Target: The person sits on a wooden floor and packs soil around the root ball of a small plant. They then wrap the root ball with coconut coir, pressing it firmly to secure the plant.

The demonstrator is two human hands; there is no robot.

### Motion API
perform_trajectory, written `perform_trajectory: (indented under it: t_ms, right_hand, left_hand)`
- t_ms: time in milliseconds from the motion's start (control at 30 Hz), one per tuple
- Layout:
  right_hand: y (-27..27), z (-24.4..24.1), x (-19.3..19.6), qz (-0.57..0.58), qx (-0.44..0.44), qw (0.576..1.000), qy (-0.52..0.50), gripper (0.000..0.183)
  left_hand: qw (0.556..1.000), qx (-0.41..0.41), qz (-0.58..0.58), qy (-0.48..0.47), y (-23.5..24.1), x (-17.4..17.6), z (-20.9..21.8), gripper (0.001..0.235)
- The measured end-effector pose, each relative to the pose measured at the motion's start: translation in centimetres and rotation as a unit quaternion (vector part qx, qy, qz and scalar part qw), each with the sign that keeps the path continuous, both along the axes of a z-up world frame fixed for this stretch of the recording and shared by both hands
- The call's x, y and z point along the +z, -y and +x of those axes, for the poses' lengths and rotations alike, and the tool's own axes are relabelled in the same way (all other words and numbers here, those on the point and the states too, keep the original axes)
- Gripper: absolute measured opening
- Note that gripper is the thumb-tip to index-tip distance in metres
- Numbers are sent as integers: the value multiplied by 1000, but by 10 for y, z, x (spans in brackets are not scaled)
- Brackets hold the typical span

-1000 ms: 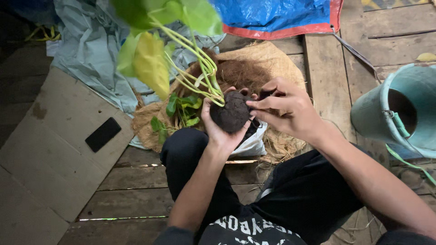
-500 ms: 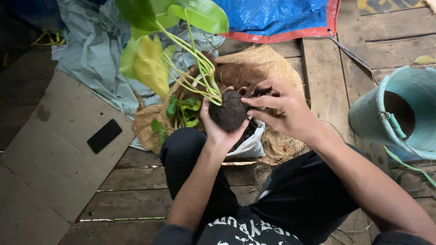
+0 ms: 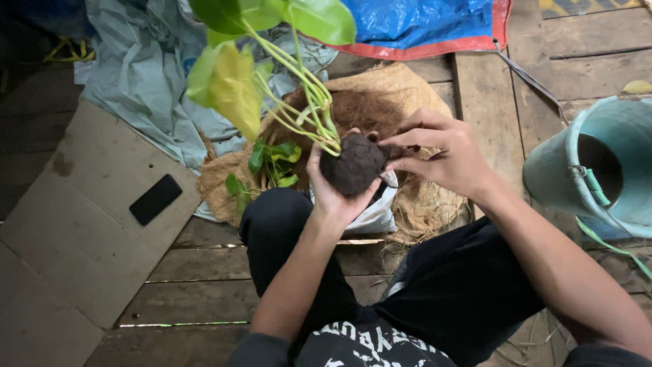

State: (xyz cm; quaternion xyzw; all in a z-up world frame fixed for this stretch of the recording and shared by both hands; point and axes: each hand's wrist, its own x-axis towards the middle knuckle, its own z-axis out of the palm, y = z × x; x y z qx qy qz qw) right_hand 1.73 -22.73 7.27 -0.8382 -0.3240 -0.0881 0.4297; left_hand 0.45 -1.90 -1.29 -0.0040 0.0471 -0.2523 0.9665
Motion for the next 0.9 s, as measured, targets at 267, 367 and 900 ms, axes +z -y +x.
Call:
perform_trajectory:
  t_ms: [267,367,900]
  right_hand:
    - [-12,-2,4,18,45,998,-44,35]
    - [-11,-1,9,-14,37,998,-47,40]
    - [-6,-4,13,-72,-22,995,-71,77]
  left_hand:
    - [996,-12,91,-16,-12,5,-6,60]
    - [997,-16,76,-26,-15,6,-7,59]
    - [997,-40,70,-20,-3,3,-10,66]
